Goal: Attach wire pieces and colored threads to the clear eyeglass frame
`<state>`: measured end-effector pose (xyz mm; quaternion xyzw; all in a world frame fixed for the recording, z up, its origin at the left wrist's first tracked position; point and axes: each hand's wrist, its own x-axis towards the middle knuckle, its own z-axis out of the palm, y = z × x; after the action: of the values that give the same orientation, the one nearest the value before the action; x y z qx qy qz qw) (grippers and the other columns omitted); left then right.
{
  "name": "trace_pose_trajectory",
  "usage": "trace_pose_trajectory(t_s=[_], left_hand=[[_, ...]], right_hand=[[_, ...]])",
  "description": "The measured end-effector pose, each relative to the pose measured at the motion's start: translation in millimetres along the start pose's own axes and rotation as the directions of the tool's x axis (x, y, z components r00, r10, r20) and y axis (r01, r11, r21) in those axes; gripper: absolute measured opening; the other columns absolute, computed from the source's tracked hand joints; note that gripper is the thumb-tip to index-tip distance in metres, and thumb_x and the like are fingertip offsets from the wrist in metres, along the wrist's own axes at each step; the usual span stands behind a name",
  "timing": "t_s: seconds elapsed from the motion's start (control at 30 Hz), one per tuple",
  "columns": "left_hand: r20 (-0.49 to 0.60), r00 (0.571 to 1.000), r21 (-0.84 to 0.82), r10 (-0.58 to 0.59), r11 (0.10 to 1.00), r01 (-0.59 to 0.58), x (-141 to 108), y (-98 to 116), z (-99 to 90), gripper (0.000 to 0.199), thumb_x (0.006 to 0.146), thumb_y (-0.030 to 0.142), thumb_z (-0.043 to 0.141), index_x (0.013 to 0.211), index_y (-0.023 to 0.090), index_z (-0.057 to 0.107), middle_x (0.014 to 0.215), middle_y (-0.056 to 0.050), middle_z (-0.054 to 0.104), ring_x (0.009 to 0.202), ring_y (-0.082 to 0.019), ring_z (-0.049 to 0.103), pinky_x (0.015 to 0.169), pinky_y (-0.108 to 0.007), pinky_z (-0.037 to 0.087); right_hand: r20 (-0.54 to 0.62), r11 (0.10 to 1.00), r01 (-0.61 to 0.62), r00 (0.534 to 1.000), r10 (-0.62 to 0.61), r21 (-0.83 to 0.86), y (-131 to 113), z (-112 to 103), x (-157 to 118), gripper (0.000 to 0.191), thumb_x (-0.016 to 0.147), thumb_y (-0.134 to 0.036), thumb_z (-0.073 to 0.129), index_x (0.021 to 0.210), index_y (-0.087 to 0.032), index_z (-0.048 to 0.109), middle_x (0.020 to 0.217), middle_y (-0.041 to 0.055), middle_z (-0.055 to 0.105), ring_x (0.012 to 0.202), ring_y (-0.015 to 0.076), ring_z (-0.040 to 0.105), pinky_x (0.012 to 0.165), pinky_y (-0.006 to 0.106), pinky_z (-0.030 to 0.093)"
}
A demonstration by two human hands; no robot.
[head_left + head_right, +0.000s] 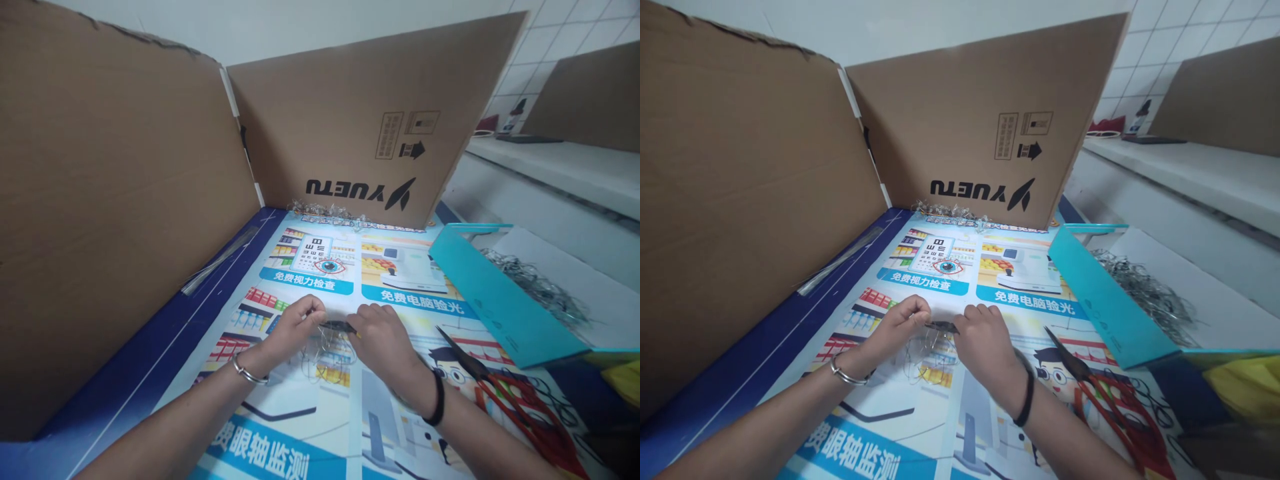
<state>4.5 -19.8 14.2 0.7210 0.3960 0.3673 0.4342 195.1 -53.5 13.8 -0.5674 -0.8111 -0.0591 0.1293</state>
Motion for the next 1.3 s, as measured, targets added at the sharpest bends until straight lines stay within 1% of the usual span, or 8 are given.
trace_pose_trajectory(t_s=[0.37,0.5,0.63,0.73,0.9,1.03,1.2,1.3], left_hand=[[0.014,0.998,-0.073,-0.064,0.995,0.065,0,0,-1.5,0.019,0.083,0.036,0.052,0.078,0.017,0.055,0.075,0.000,0.052,0.070,-0.013,0.046,0.064,-0.024,0.038],[-0.063,0.992,-0.067,-0.107,0.992,0.103,0,4,1.1,0.018,0.078,0.032,0.060,0.088,0.019,0.055,0.088,-0.002,0.056,0.077,-0.014,0.049,0.068,-0.025,0.040],[-0.144,0.984,0.041,-0.107,0.993,0.114,1,6,4.7,0.031,0.066,0.020,0.068,0.093,0.020,0.054,0.098,-0.003,0.054,0.086,-0.016,0.051,0.070,-0.026,0.041],[-0.094,0.985,0.009,-0.143,0.989,0.145,1,2,7.0,0.025,0.069,0.018,0.064,0.091,0.019,0.053,0.090,-0.001,0.053,0.079,-0.014,0.051,0.066,-0.024,0.041],[0.041,0.981,-0.125,-0.191,0.973,0.194,-1,-4,9.0,0.012,0.076,0.025,0.060,0.080,0.017,0.053,0.074,0.002,0.053,0.065,-0.010,0.048,0.060,-0.023,0.038],[0.100,0.978,-0.138,-0.184,0.971,0.197,-2,-2,8.6,0.010,0.079,0.025,0.057,0.078,0.017,0.052,0.072,0.002,0.050,0.064,-0.010,0.046,0.059,-0.023,0.037],[0.122,0.977,-0.125,-0.178,0.973,0.193,-1,4,6.5,0.006,0.080,0.022,0.052,0.080,0.016,0.053,0.074,0.002,0.049,0.069,-0.010,0.045,0.065,-0.023,0.036],[0.155,0.968,-0.144,-0.195,0.965,0.218,-1,6,5.5,0.007,0.081,0.023,0.051,0.081,0.016,0.053,0.074,0.003,0.048,0.068,-0.010,0.044,0.064,-0.023,0.035]], right_hand=[[0.047,0.999,-0.004,0.999,0.002,0.042,5,7,2,0.008,0.079,-0.018,0.060,0.078,-0.021,0.066,0.076,0.0017,0.066,0.073,0.0167,0.058,0.067,0.029,0.029],[0.011,0.999,-0.036,0.999,0.035,0.039,10,5,2,0.009,0.080,-0.017,0.059,0.079,-0.021,0.067,0.076,0.0014,0.067,0.074,0.0164,0.059,0.067,0.029,0.029],[-0.035,0.997,-0.065,0.997,0.066,0.032,15,1,1,0.012,0.083,-0.018,0.057,0.077,-0.021,0.067,0.074,0.0016,0.067,0.073,0.0158,0.058,0.067,0.029,0.029],[-0.043,0.996,-0.076,0.996,0.077,0.040,16,-1,0,0.010,0.081,-0.017,0.058,0.079,-0.022,0.067,0.076,0.0017,0.067,0.076,0.0163,0.059,0.068,0.029,0.029],[-0.023,0.995,-0.081,0.996,0.082,0.052,18,-2,-4,0.012,0.083,-0.018,0.057,0.080,-0.021,0.068,0.077,0.0012,0.067,0.076,0.0167,0.059,0.070,0.029,0.029],[-0.017,0.995,-0.076,0.997,0.077,0.072,20,0,-6,0.013,0.083,-0.017,0.056,0.083,-0.022,0.068,0.078,0.0009,0.067,0.078,0.0165,0.059,0.071,0.028,0.029],[0.015,0.996,-0.046,0.999,0.045,0.071,23,5,-9,0.011,0.080,-0.015,0.059,0.083,-0.022,0.067,0.078,0.0007,0.066,0.078,0.0169,0.058,0.071,0.029,0.028],[-0.010,0.998,-0.006,1.000,0.006,0.064,25,6,-10,0.010,0.080,-0.016,0.059,0.081,-0.022,0.066,0.075,-0.0003,0.064,0.076,0.0166,0.056,0.070,0.030,0.027]])
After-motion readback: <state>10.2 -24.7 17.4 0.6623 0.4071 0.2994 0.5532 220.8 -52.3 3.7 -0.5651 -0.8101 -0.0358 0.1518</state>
